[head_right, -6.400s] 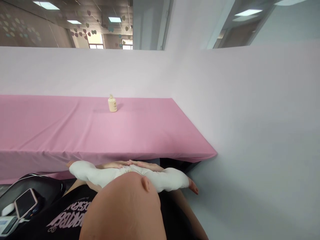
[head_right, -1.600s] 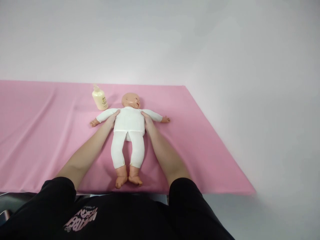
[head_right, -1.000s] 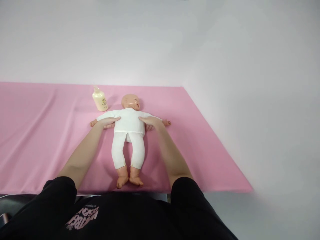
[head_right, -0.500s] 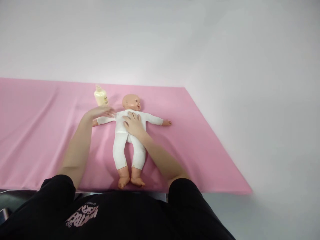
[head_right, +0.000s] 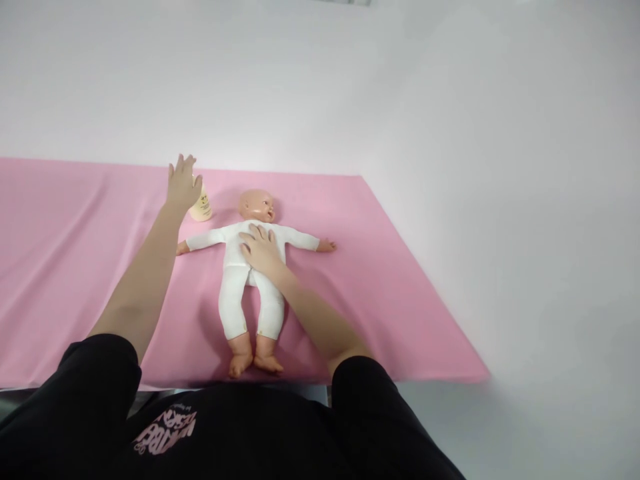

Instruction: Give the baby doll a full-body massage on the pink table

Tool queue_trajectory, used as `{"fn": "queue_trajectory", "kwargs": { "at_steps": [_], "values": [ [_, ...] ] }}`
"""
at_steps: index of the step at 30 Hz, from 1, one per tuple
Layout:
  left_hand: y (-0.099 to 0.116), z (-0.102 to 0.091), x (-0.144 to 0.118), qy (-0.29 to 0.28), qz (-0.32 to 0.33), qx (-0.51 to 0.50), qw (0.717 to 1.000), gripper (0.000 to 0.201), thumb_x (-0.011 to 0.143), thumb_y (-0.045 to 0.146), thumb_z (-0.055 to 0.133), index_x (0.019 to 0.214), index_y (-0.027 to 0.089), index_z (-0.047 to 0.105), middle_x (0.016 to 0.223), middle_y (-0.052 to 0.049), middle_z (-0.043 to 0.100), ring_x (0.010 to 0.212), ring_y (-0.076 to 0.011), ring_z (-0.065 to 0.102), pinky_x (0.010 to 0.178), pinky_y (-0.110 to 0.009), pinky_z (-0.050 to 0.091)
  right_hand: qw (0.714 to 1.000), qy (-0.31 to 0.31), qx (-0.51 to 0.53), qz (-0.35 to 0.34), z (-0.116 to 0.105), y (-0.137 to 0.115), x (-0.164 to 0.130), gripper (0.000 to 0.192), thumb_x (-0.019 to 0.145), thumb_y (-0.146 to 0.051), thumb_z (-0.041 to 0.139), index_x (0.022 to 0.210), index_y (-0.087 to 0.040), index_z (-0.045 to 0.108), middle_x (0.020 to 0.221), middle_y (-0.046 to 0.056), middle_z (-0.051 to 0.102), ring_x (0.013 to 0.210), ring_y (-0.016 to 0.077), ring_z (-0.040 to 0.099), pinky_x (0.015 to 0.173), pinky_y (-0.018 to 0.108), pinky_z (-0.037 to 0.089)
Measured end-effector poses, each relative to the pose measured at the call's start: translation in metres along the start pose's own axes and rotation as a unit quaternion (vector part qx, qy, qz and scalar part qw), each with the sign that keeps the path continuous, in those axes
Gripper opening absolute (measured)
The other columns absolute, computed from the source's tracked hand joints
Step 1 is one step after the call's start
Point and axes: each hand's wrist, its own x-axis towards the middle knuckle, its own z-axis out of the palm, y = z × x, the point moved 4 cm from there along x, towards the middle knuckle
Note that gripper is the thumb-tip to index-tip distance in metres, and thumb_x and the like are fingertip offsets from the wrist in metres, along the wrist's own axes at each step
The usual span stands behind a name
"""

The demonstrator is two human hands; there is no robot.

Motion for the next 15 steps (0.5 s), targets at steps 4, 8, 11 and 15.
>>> {"fn": "queue_trajectory", "kwargs": {
  "at_steps": [4,8,11,15],
  "values": [
    [0.011,0.015,-0.005,0.025,-0.012,0.002,1.000,0.053,0.094,0.048,0.054,0.137,0.017,0.057,0.168,-0.015,0.030,0.160,-0.0347,0.014,0.128,-0.063,0.001,1.000,0.006,-0.004,-0.004,-0.001,-0.001,0.000,0.044,0.103,-0.035,0.045,0.145,-0.026,0.056,0.163,0.011,0.041,0.149,0.0331,0.036,0.123,0.058,0.023],
    [0.064,0.060,-0.020,-0.006,0.065,-0.049,0.997,0.049,0.096,0.042,0.052,0.140,0.022,0.055,0.169,-0.012,0.028,0.161,-0.0311,0.013,0.130,-0.059,0.004,1.000,0.009,-0.009,-0.009,-0.003,-0.003,-0.001,0.043,0.104,-0.036,0.043,0.144,-0.026,0.057,0.160,0.012,0.044,0.146,0.0341,0.039,0.121,0.058,0.026],
    [0.106,0.109,-0.028,-0.084,0.106,-0.054,0.989,0.045,0.096,0.038,0.052,0.138,0.022,0.059,0.168,-0.012,0.032,0.159,-0.0338,0.019,0.128,-0.063,0.005,1.000,0.011,-0.019,-0.014,-0.004,-0.006,-0.003,0.044,0.105,-0.036,0.040,0.143,-0.024,0.058,0.159,0.014,0.045,0.142,0.0350,0.041,0.118,0.058,0.029],
    [0.127,0.156,-0.034,-0.176,0.099,-0.005,0.979,0.042,0.090,0.041,0.064,0.128,0.022,0.068,0.164,-0.013,0.039,0.156,-0.0414,0.023,0.124,-0.071,0.006,0.999,0.001,-0.039,-0.016,-0.004,-0.007,-0.004,0.040,0.104,-0.033,0.041,0.131,-0.016,0.066,0.145,0.019,0.055,0.137,0.0360,0.044,0.113,0.055,0.034]
  ]
}}
